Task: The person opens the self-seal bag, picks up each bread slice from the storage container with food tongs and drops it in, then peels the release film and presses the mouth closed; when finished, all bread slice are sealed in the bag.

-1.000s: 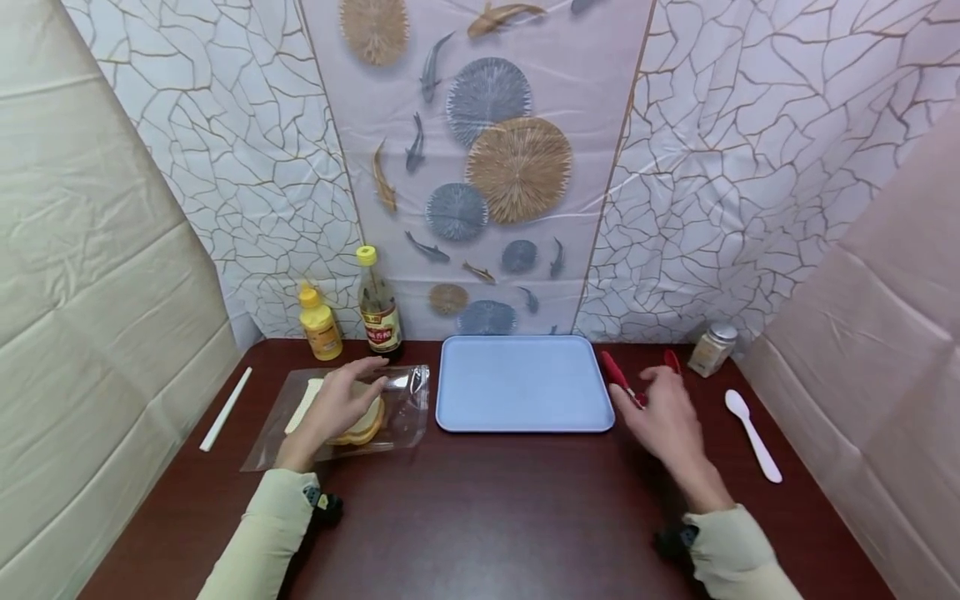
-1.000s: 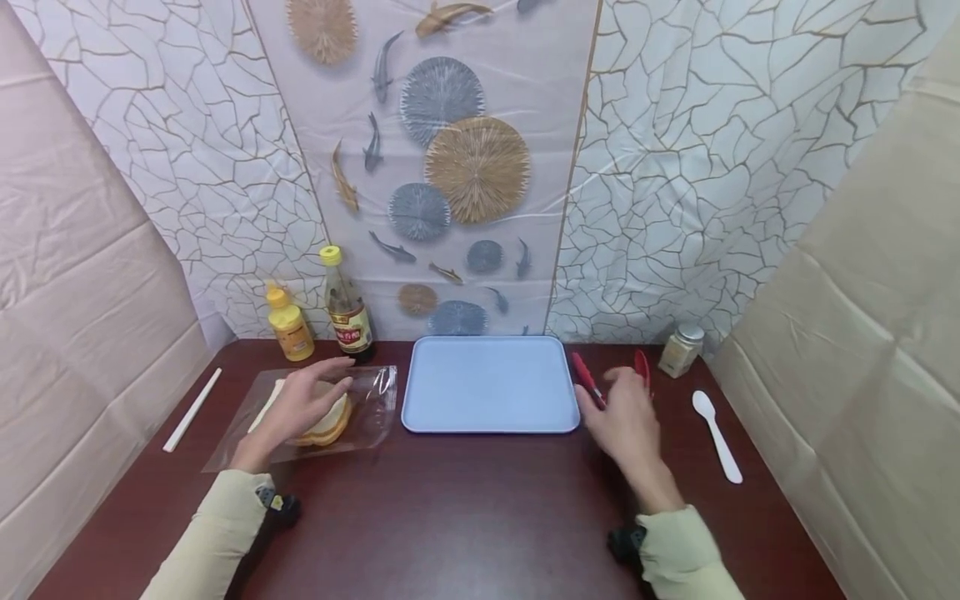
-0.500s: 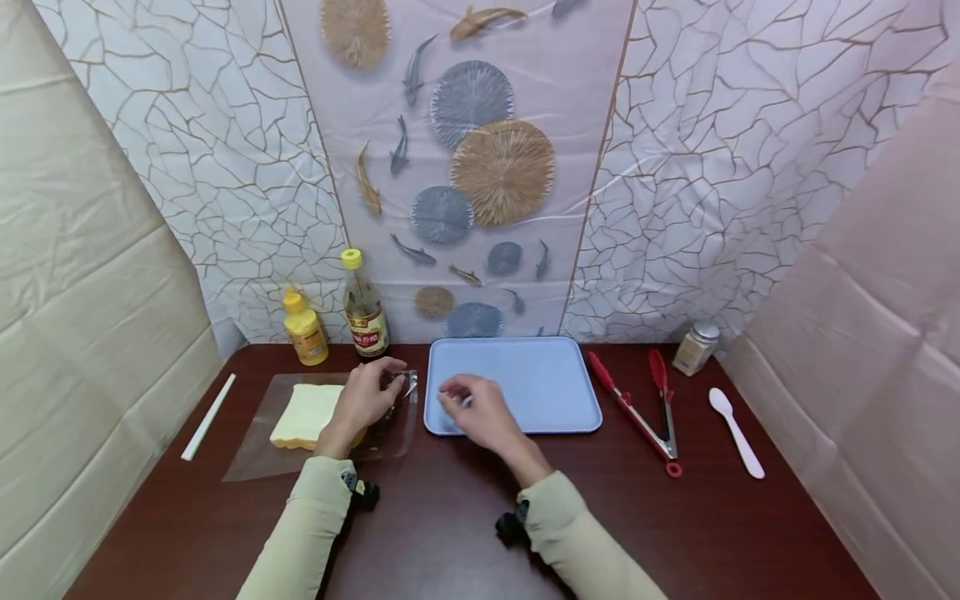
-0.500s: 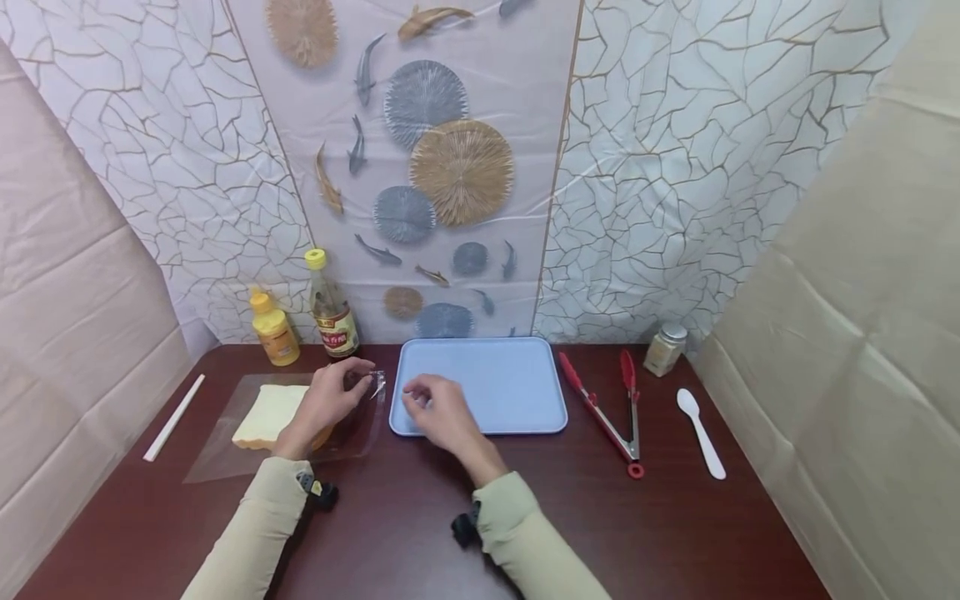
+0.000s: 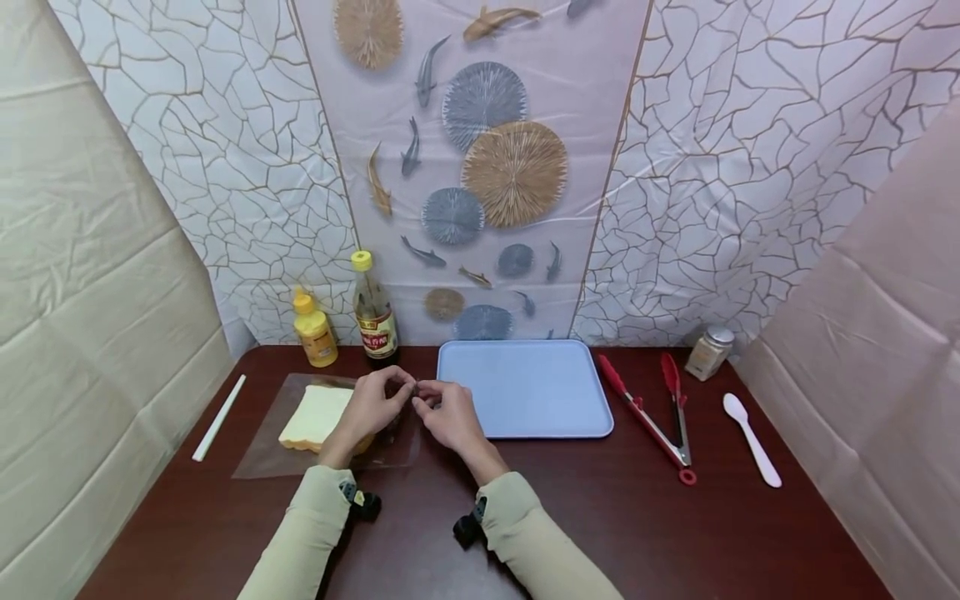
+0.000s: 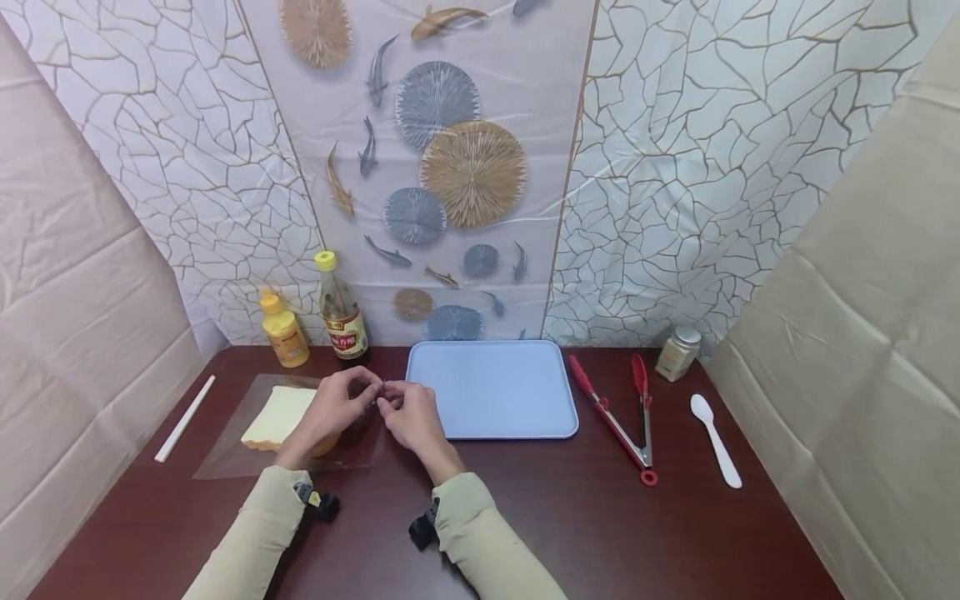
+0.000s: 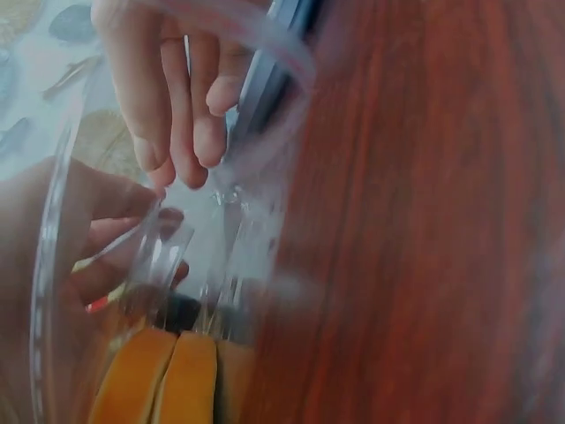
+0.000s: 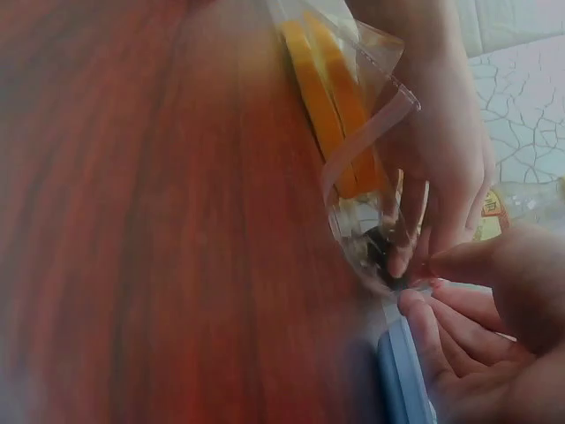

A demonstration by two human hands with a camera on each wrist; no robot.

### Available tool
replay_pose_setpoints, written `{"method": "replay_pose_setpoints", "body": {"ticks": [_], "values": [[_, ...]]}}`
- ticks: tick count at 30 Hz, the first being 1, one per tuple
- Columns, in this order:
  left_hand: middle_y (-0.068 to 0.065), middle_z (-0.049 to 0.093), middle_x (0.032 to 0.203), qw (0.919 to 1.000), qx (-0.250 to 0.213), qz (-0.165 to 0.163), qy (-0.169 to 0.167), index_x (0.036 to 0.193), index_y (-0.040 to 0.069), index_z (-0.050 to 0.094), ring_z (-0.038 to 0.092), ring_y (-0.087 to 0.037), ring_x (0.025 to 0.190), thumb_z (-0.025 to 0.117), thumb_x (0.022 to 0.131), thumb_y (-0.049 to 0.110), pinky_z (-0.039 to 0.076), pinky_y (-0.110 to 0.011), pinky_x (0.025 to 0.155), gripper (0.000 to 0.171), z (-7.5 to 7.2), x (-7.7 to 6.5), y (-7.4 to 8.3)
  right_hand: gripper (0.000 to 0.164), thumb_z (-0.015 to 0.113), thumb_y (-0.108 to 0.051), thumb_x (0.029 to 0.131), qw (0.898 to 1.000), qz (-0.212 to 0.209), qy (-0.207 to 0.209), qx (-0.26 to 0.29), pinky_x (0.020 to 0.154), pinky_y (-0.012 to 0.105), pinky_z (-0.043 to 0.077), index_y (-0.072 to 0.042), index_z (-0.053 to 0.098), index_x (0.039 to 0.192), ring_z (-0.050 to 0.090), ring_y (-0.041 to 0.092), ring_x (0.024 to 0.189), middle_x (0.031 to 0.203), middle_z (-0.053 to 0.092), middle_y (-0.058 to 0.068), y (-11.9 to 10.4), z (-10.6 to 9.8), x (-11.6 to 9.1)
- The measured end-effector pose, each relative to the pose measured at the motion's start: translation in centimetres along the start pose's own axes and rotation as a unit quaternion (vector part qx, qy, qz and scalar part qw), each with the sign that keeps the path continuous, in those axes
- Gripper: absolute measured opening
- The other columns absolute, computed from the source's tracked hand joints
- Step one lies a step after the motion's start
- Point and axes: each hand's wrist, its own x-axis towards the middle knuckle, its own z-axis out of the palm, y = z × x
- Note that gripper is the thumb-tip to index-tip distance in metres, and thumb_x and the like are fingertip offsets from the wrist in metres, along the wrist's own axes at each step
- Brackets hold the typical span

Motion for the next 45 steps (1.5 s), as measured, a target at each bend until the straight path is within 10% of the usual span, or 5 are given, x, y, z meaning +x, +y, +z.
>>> {"method": "replay_pose_setpoints", "body": {"ticks": [17,45], "values": [[0.003,0.082,0.106,0.9970,-0.036,0.057,-0.036,0.108,0.021,0.081,0.072,-0.013,0.098,0.073,0.106,0.023,0.057,-0.038,0.090,0.009,-0.8,-0.1,-0.9,0.015,0.080,-0.019,0.101,0.998,-0.009,0.056,-0.018,0.076,0.023,0.062,-0.008,0.085,0.110,0.080,0.013,0.087,0.097,0.085,0.004,0.3,0.5,0.5],[0.001,0.081,0.106,0.9908,-0.122,0.037,-0.048,0.112,0.018,0.076,0.078,-0.019,0.101,0.077,0.103,0.022,0.059,-0.031,0.079,0.010,-1.1,-0.3,-1.5,0.018,0.078,-0.019,0.102,1.000,0.001,0.026,-0.016,0.076,0.024,0.062,-0.008,0.084,0.114,0.080,0.016,0.087,0.098,0.084,0.006,0.5,0.5,0.5]]}}
